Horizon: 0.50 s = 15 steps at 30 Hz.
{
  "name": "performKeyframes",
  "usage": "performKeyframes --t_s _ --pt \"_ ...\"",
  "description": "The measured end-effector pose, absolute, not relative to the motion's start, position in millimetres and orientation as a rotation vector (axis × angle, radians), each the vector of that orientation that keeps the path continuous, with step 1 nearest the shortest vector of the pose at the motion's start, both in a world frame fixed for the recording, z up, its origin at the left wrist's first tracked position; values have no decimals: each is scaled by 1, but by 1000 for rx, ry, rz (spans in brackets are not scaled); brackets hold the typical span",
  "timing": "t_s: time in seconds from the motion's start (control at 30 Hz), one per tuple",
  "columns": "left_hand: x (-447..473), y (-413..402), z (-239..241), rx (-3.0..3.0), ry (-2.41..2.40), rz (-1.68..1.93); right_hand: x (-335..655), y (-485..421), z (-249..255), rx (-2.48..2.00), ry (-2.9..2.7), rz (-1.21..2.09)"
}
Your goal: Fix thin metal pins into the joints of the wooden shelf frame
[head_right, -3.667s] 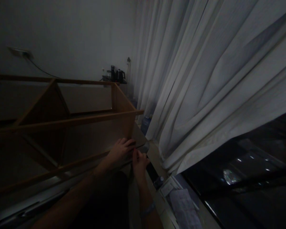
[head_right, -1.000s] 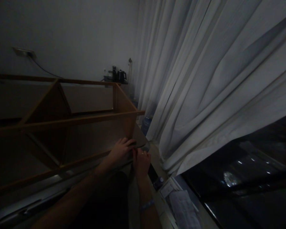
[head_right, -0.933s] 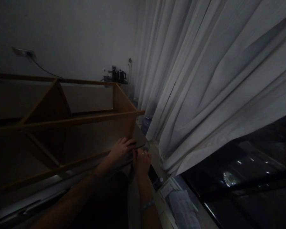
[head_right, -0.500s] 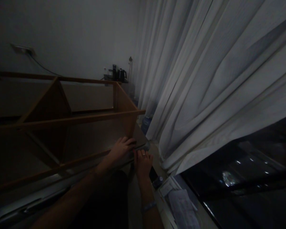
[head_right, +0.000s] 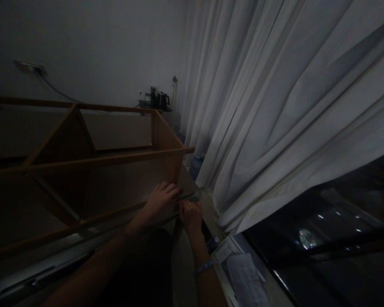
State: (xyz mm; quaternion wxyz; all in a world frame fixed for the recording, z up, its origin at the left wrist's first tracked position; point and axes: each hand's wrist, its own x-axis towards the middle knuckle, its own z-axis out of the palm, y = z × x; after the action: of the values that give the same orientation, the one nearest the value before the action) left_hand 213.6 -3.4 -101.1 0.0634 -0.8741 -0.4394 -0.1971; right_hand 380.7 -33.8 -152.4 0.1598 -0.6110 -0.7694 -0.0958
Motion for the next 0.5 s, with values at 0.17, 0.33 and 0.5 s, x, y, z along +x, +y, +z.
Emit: performKeyframes --t_s 0.17,0.33,0.5 --pt "214 -5 -120 -2495 -1506 -706 379 -34 -157 -1742 -2134 -162" --pt "214 -9 -124 -2390 -1622 -789 378 -34 -162 -1735 -2054 -91" --pt "219 -11 -121 -2378 -1658 -815 372 -32 -175 -1798 -1951 -38"
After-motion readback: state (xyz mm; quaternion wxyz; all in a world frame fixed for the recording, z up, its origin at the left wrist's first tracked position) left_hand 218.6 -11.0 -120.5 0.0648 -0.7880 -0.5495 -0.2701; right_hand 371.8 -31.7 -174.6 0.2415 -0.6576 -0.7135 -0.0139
